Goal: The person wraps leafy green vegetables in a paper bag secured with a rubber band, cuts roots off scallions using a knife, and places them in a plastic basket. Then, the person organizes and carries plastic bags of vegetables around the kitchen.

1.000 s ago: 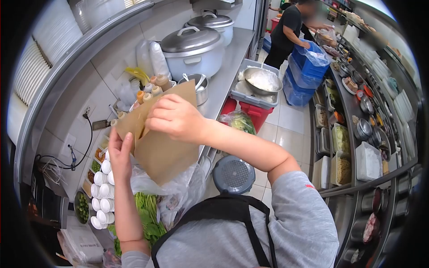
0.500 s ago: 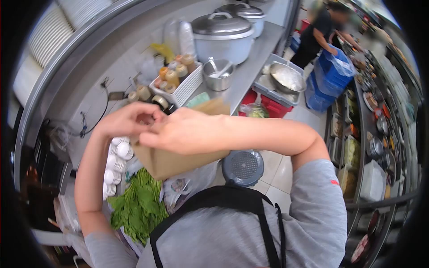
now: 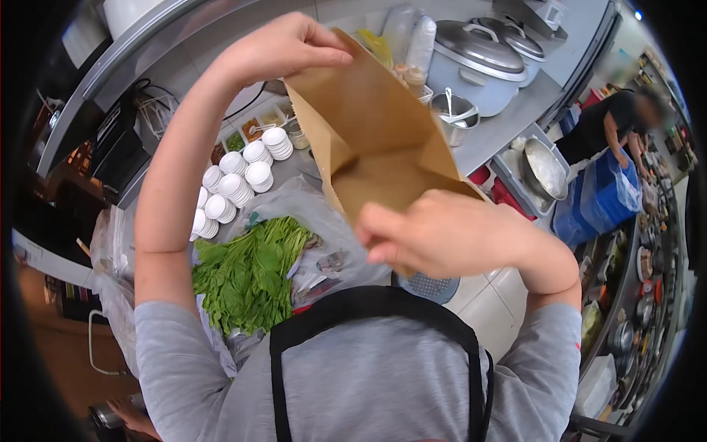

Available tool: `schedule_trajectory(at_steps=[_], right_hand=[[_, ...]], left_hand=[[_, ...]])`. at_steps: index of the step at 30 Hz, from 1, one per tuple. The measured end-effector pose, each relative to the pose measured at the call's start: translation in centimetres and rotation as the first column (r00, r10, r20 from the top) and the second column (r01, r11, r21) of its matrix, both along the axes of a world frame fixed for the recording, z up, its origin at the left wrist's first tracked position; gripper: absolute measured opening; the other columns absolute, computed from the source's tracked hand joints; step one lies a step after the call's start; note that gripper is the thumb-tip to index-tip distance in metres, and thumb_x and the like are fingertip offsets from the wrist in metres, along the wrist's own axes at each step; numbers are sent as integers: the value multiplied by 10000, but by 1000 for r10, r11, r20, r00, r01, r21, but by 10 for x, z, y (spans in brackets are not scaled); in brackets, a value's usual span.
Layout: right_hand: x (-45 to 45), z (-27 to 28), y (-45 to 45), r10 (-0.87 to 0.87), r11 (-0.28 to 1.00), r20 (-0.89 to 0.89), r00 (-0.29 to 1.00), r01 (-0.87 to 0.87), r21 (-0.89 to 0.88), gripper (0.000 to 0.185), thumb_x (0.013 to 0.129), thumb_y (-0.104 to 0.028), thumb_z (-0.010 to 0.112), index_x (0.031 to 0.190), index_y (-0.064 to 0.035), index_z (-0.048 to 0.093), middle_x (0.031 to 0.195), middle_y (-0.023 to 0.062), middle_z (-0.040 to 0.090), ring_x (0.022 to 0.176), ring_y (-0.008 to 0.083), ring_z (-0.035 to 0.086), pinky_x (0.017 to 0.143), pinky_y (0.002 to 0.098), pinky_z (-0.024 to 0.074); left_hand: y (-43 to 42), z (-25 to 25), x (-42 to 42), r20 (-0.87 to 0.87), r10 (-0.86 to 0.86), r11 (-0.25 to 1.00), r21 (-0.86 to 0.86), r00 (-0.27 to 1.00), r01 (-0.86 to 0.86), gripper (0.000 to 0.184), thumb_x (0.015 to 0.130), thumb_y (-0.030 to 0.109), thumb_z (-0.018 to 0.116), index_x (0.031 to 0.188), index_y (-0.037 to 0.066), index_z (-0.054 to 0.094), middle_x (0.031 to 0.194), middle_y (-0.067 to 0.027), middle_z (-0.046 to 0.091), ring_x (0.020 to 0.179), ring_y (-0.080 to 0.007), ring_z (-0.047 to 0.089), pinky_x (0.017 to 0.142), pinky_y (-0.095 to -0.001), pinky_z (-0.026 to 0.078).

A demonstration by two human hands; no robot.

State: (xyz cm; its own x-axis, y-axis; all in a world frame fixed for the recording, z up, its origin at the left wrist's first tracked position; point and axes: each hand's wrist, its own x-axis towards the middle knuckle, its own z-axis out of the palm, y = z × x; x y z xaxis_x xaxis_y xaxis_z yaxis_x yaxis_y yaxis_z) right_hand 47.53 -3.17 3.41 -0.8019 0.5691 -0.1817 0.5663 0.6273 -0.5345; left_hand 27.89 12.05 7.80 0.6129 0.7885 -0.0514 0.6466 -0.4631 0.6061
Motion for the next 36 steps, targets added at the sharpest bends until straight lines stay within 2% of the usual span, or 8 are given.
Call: schedule_trajectory(at_steps=[3,5,7,12,19,25,30,36], right_hand=[[11,-48,41,-190,982,-200,961,182,-57,195,934,-254,406,946,-63,444,660,177,569,672,324,594,588,412,452],[12,-80,82,-343,861,-212,915,396,318,255,938,-263,396,985,-30,489,738,167,606,703,312,608,647,385,464],[2,-85,100,-445,700,-269,854,520,489,268,932,-274,400,990,-27,488,749,167,603,712,310,606,653,385,463],[-2,-92,100,-424,757,-524,739,607,242,303,916,-300,408,1002,-20,486,776,168,598,735,304,601,668,383,460],[4,-100,77,-422,841,-722,548,534,-86,356,895,-337,421,1019,-10,483,815,170,590,767,297,594,689,381,456],[3,-97,56,-370,890,-742,559,444,-109,403,876,-369,431,1034,-2,480,849,171,584,794,290,587,708,380,452],[5,-93,39,-278,921,-708,649,389,-5,444,861,-396,440,1046,6,478,876,172,578,817,285,582,723,378,449],[14,-75,6,-109,943,-543,833,259,210,494,842,-428,450,1061,14,475,910,173,572,844,278,576,741,377,446]], left_hand=[[-15,-22,5,-2,-44,726,687,999,33,291,702,12,551,984,-15,618,947,-146,650,818,-246,637,759,-314,491],[-38,-69,26,-8,-100,561,825,995,63,300,675,-48,513,953,-23,623,1092,-161,592,929,-317,599,808,-353,491],[-76,-97,47,-91,-160,576,800,983,167,474,691,13,555,1161,-19,507,1108,-187,573,889,-339,603,752,-383,518],[-139,-133,87,-27,-256,611,770,966,183,194,692,39,544,869,-38,567,1315,-141,429,745,-211,555,578,-293,527],[-159,-110,64,111,-294,628,771,949,105,205,688,30,550,877,-46,572,1283,-155,460,775,-211,584,604,-300,525],[-176,-109,91,69,-373,666,714,925,216,368,672,11,565,1034,-55,552,1301,-183,432,938,-266,595,714,-316,520],[-120,-111,98,282,-610,661,696,741,280,621,775,199,620,1314,23,368,1362,-176,360,1252,-311,364,1005,-400,350],[-17,-87,18,-216,-115,629,740,970,239,830,652,453,723,1319,92,387,1353,-148,387,1281,-300,319,1023,-389,319]])
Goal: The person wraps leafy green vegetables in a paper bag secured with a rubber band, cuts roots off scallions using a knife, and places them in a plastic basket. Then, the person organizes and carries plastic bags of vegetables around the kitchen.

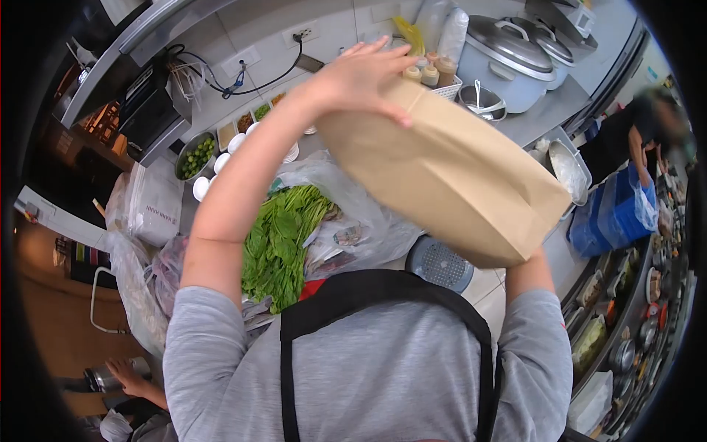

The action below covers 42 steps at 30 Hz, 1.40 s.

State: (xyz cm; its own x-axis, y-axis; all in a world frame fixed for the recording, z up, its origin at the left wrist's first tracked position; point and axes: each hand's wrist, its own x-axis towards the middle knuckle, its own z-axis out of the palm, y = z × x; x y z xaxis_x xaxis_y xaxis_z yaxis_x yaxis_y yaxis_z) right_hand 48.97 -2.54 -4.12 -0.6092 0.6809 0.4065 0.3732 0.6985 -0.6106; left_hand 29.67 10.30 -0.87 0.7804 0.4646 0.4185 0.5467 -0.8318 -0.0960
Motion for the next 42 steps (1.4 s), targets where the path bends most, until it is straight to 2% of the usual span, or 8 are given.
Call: schedule_trajectory(at_steps=[2,4,9,13,27,32,36,42], right_hand=[[2,5,-10,22,998,77,997,-26,55,511,836,-439,454,1066,17,474,921,173,569,853,276,573,747,376,445],[0,5,-17,23,991,135,991,-41,129,528,830,-449,457,1071,20,473,932,174,567,863,273,571,753,376,443],[-10,3,-23,-1,963,206,979,-54,265,570,814,-476,466,1083,27,471,960,175,562,885,268,566,769,374,440],[-19,0,-28,-1,957,226,974,-65,284,605,802,-497,473,1093,33,469,982,175,557,904,263,562,781,373,438],[-8,-23,-53,-54,998,131,990,49,38,726,759,-572,497,1128,53,462,1060,178,542,968,248,547,823,369,430],[-9,-38,-54,-93,995,34,995,94,-38,770,743,-598,506,1140,60,460,1087,179,537,991,242,542,839,368,427],[-14,-55,-47,-106,984,-93,990,91,-154,805,731,-620,512,1150,66,458,1110,180,532,1009,238,537,851,367,425],[-10,-83,-35,-149,901,-351,924,-19,-433,858,712,-652,523,1164,74,456,1143,181,526,1036,231,531,869,365,421]], left_hand=[[-1,0,-14,-175,54,998,0,983,-55,851,625,481,737,1308,96,406,1329,-136,424,1256,-293,363,1004,-382,343],[-6,-8,-23,-95,-212,654,-753,973,69,833,613,542,719,1269,99,459,1229,-118,519,1145,-274,483,941,-368,398],[-9,-33,-53,-88,-52,437,-898,995,-56,703,723,470,664,1281,101,447,1132,-121,568,1051,-267,537,892,-362,424],[-27,-58,-67,52,-111,795,-595,992,120,727,771,463,610,1352,111,353,1378,-140,354,1269,-300,330,1027,-410,281],[-89,-44,-79,323,-2,752,-623,946,215,605,671,338,741,1189,119,521,1201,-108,528,1122,-279,481,954,-421,365],[-88,-55,-79,232,-205,915,-300,951,271,449,718,290,701,1104,93,580,1112,-83,591,1032,-289,537,913,-406,403],[-97,-45,-77,266,-93,869,-448,959,209,332,750,225,681,1041,74,627,1090,-50,620,1163,-279,482,1029,-466,286],[-71,-5,-88,322,-11,946,-304,947,114,153,760,187,658,838,59,685,946,-104,629,894,-241,570,812,-318,441]])
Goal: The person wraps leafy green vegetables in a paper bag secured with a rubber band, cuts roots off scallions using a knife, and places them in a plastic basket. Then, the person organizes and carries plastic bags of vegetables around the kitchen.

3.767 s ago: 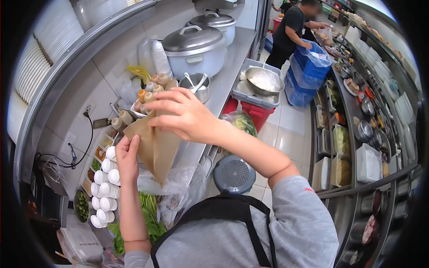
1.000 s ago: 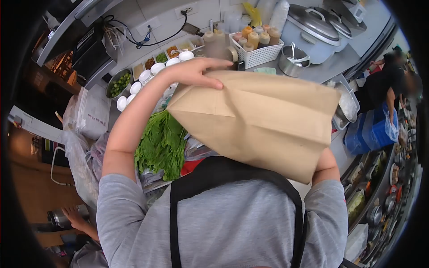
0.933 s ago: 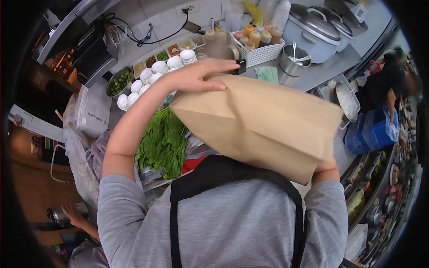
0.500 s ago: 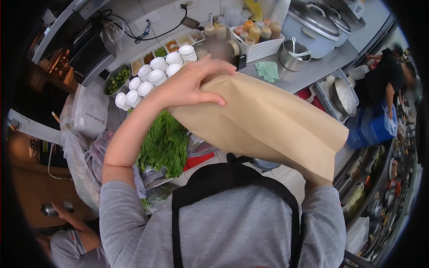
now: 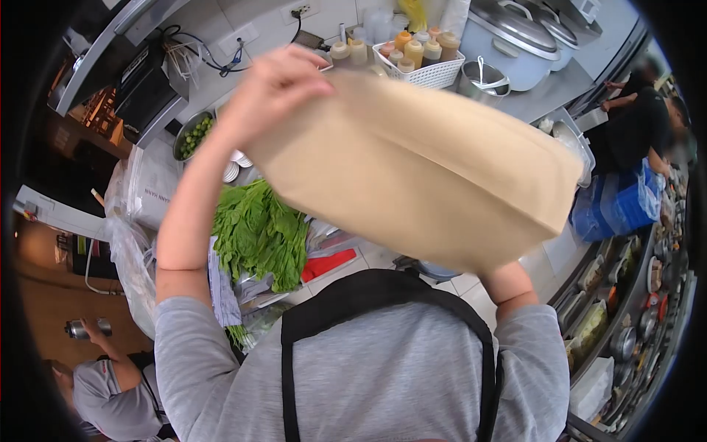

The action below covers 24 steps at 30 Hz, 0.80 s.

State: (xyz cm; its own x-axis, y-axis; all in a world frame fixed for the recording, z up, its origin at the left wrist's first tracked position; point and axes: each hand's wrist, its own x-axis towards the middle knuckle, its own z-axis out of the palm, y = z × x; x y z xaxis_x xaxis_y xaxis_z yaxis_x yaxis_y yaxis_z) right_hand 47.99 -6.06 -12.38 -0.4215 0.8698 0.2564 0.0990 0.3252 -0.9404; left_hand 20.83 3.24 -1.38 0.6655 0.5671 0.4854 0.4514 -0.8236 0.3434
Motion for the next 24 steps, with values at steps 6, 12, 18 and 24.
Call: schedule_trajectory(at_steps=[6,12,18,24], right_hand=[[33,-40,14,-88,925,-546,833,-135,-355,911,694,-684,533,1179,83,453,1176,182,519,1064,225,525,888,363,418],[152,-19,77,316,919,-537,782,-393,-30,1052,633,-785,504,1248,64,420,1224,122,509,1098,184,499,923,350,401],[201,9,173,-424,903,-99,900,428,26,248,833,-240,622,852,6,633,783,51,640,738,74,571,721,215,430],[109,81,130,-406,715,-22,913,333,614,229,787,-209,650,911,-19,621,820,42,640,860,150,597,909,332,400]], left_hand=[[35,-14,-20,-87,319,947,4,944,-320,188,758,219,675,837,49,690,851,-105,620,879,-220,561,798,-327,439],[42,-32,-6,-97,473,841,-247,876,-482,287,796,280,647,870,3,657,864,-115,604,834,-205,547,767,-313,428],[20,-39,32,-52,358,928,-90,932,-362,236,808,226,614,911,15,634,779,-124,561,737,-257,530,675,-343,416],[-11,-45,111,-69,310,951,30,948,-308,136,809,167,575,836,47,633,723,-133,617,712,-311,596,666,-406,463]])
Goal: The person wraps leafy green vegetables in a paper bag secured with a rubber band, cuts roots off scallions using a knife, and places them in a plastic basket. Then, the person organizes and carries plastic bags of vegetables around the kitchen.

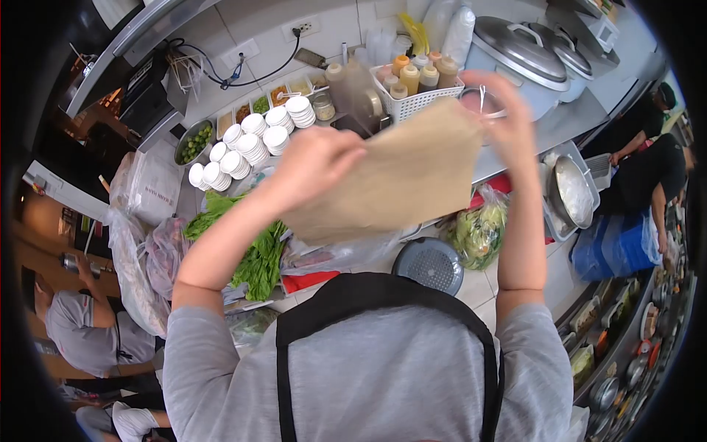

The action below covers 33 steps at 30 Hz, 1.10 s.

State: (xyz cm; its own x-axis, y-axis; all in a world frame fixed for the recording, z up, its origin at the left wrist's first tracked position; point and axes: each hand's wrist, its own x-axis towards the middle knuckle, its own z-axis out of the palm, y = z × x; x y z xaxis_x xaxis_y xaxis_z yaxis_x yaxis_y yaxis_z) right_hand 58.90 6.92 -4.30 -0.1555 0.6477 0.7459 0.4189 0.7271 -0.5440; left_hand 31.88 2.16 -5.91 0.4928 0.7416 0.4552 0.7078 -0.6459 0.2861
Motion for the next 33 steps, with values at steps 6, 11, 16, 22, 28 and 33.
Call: schedule_trajectory(at_steps=[6,11,16,22,28,33], right_hand=[[-16,-7,-28,248,959,714,655,-268,-88,160,756,-209,651,813,-61,636,825,36,635,848,222,591,1017,450,274],[79,3,-3,-42,990,542,840,109,-92,124,778,-176,631,781,-59,674,781,47,654,781,196,605,983,418,326],[147,-10,19,-500,865,-25,866,501,44,156,825,-167,617,910,-57,688,877,66,673,840,159,608,845,307,424],[53,-56,-3,91,987,463,882,-142,76,664,635,-500,707,1153,-111,561,1234,87,520,1208,283,416,998,459,296],[42,-170,28,51,998,921,386,24,-66,729,644,-419,703,1293,-235,428,1383,29,353,1300,279,283,1044,535,224],[64,-230,52,119,993,882,456,-42,-113,501,749,-267,636,1226,-204,497,1341,38,406,1263,236,346,1022,494,289]], left_hand=[[-25,7,24,-137,-124,978,152,983,145,85,787,109,598,783,25,607,617,-103,589,579,-283,585,555,-347,459],[-20,15,-12,133,55,995,-85,990,-44,135,840,142,562,819,15,600,640,-107,595,591,-206,585,583,-327,454],[33,-31,-40,579,384,854,-518,720,-39,191,887,194,546,853,15,603,734,15,602,643,-68,532,603,-227,430],[76,-194,-27,729,642,746,-666,239,28,152,880,194,545,782,83,576,691,23,586,554,-57,497,509,-224,402],[91,-278,-5,599,795,602,-798,101,-3,182,865,197,564,882,17,578,699,-15,592,616,-89,526,517,-239,401],[46,-230,31,545,467,878,-195,697,-436,560,760,299,675,1202,27,466,1303,-200,359,1125,-335,446,914,-381,382]])
